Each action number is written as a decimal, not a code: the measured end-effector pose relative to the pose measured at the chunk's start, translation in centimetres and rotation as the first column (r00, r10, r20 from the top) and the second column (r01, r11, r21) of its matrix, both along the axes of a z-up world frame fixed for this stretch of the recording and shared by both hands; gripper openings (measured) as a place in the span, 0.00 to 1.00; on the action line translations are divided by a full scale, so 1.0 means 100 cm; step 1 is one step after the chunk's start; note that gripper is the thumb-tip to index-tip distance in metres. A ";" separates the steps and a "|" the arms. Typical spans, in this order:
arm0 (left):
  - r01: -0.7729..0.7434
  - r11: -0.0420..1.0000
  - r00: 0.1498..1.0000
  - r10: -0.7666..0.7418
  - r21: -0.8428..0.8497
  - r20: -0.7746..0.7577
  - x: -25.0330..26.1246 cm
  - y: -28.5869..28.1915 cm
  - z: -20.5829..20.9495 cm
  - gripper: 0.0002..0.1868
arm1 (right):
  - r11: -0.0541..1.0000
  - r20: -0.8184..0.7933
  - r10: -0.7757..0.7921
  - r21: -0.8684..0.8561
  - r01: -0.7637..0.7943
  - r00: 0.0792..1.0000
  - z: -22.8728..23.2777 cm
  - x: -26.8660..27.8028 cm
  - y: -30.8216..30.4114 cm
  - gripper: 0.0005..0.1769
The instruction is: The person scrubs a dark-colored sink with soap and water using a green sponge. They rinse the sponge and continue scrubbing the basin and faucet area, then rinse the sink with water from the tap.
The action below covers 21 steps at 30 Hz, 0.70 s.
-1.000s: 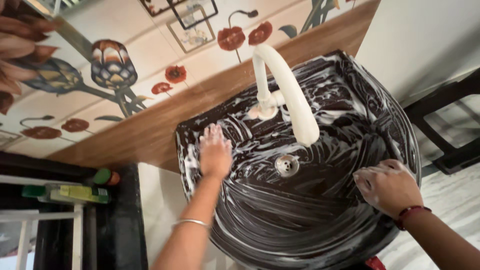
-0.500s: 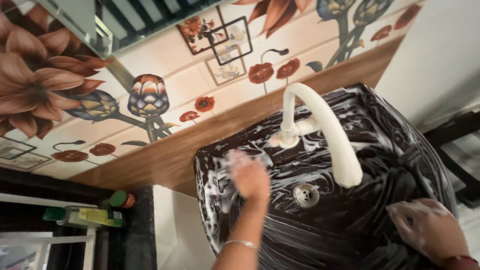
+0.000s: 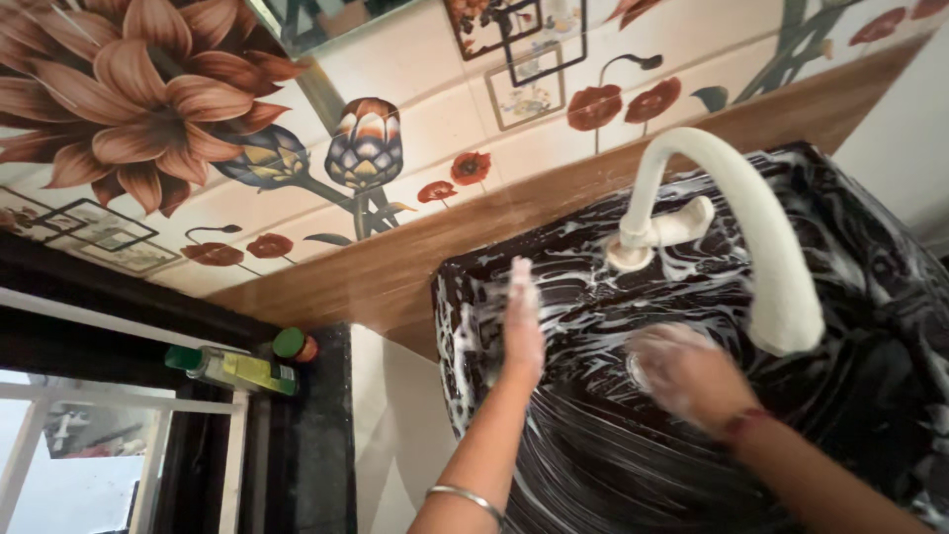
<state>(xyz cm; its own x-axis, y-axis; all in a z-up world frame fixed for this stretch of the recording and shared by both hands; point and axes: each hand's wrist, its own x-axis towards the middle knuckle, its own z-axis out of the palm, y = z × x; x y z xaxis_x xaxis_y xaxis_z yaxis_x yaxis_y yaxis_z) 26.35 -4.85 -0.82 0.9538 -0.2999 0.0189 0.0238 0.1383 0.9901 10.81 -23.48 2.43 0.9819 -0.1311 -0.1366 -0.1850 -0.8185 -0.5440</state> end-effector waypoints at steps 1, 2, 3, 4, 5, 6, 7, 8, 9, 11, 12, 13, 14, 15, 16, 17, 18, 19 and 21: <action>-0.084 0.978 0.976 0.042 -0.190 -0.212 0.014 0.009 -0.003 0.32 | 0.997 -0.082 -0.005 0.072 0.011 0.997 0.004 0.020 0.022 0.20; -0.203 0.914 0.906 0.039 -0.352 -0.420 0.023 0.014 -0.009 0.32 | 0.995 0.047 0.021 0.093 -0.025 0.999 0.008 0.034 0.040 0.18; -0.208 0.844 0.909 -0.021 -0.495 -0.417 0.025 0.018 -0.015 0.31 | 0.992 0.176 0.043 0.110 -0.063 0.983 0.010 0.047 0.056 0.16; -0.204 0.752 0.912 -0.086 -0.627 -0.400 0.026 0.022 -0.019 0.30 | 0.963 0.252 -0.028 0.265 -0.041 0.967 0.011 0.060 0.072 0.19; -0.200 0.639 0.916 -0.148 -0.742 -0.374 0.030 0.024 -0.020 0.29 | 0.909 0.314 -0.110 0.415 -0.032 0.943 0.010 0.073 0.086 0.24; -0.278 0.688 0.865 -0.123 -0.670 -0.486 0.030 0.024 -0.018 0.28 | 0.846 0.352 -0.134 0.527 -0.078 0.926 0.008 0.085 0.100 0.24; -0.347 0.732 0.803 -0.091 -0.587 -0.589 0.025 0.022 -0.015 0.27 | 0.769 0.386 -0.163 0.627 -0.129 0.908 0.005 0.095 0.112 0.26; -0.407 0.769 0.729 -0.052 -0.493 -0.683 0.023 0.022 -0.012 0.26 | 0.679 0.415 -0.194 0.711 -0.184 0.889 0.003 0.102 0.120 0.27; -0.384 0.791 0.742 -0.042 -0.476 -0.669 0.024 0.022 -0.009 0.27 | 0.691 0.402 -0.210 0.706 -0.155 0.891 0.000 0.106 0.123 0.26; -0.345 0.832 0.768 -0.015 -0.433 -0.640 0.024 0.027 -0.005 0.29 | 0.710 0.373 -0.240 0.697 -0.101 0.896 -0.004 0.114 0.133 0.24; -0.256 0.856 0.843 -0.030 -0.449 -0.537 0.024 0.034 -0.005 0.30 | 0.685 0.263 -0.310 0.728 0.023 0.914 -0.005 0.117 0.135 0.23; -0.164 0.877 0.903 -0.052 -0.452 -0.427 0.025 0.042 -0.003 0.32 | 0.652 0.148 -0.375 0.744 0.146 0.915 -0.006 0.122 0.135 0.23; -0.068 0.892 0.949 -0.081 -0.446 -0.306 0.028 0.048 0.000 0.33 | 0.614 0.037 -0.434 0.744 0.265 0.900 -0.005 0.128 0.134 0.22; -0.045 0.932 0.979 -0.030 -0.360 -0.200 0.031 0.057 0.005 0.32 | 0.718 0.169 -0.447 0.653 0.240 0.878 -0.005 0.135 0.133 0.22; -0.029 0.963 0.996 0.005 -0.269 -0.089 0.031 0.066 0.011 0.31 | 0.807 0.298 -0.442 0.545 0.229 0.846 -0.004 0.140 0.132 0.21; -0.026 0.984 0.999 0.031 -0.175 0.026 0.031 0.074 0.018 0.30 | 0.877 0.422 -0.413 0.423 0.228 0.807 -0.004 0.144 0.131 0.20; -0.069 0.997 0.991 0.065 0.036 0.116 0.029 0.080 0.026 0.29 | 0.946 0.429 -0.286 0.269 0.182 0.857 -0.004 0.146 0.136 0.21; -0.129 0.962 0.975 0.078 0.241 0.209 0.027 0.087 0.033 0.28 | 0.986 0.412 -0.157 0.110 0.122 0.897 -0.006 0.148 0.146 0.21; -0.216 0.857 0.942 0.056 0.468 0.331 0.024 0.091 0.043 0.27 | 0.990 0.402 0.063 -0.139 -0.007 0.913 -0.011 0.144 0.157 0.25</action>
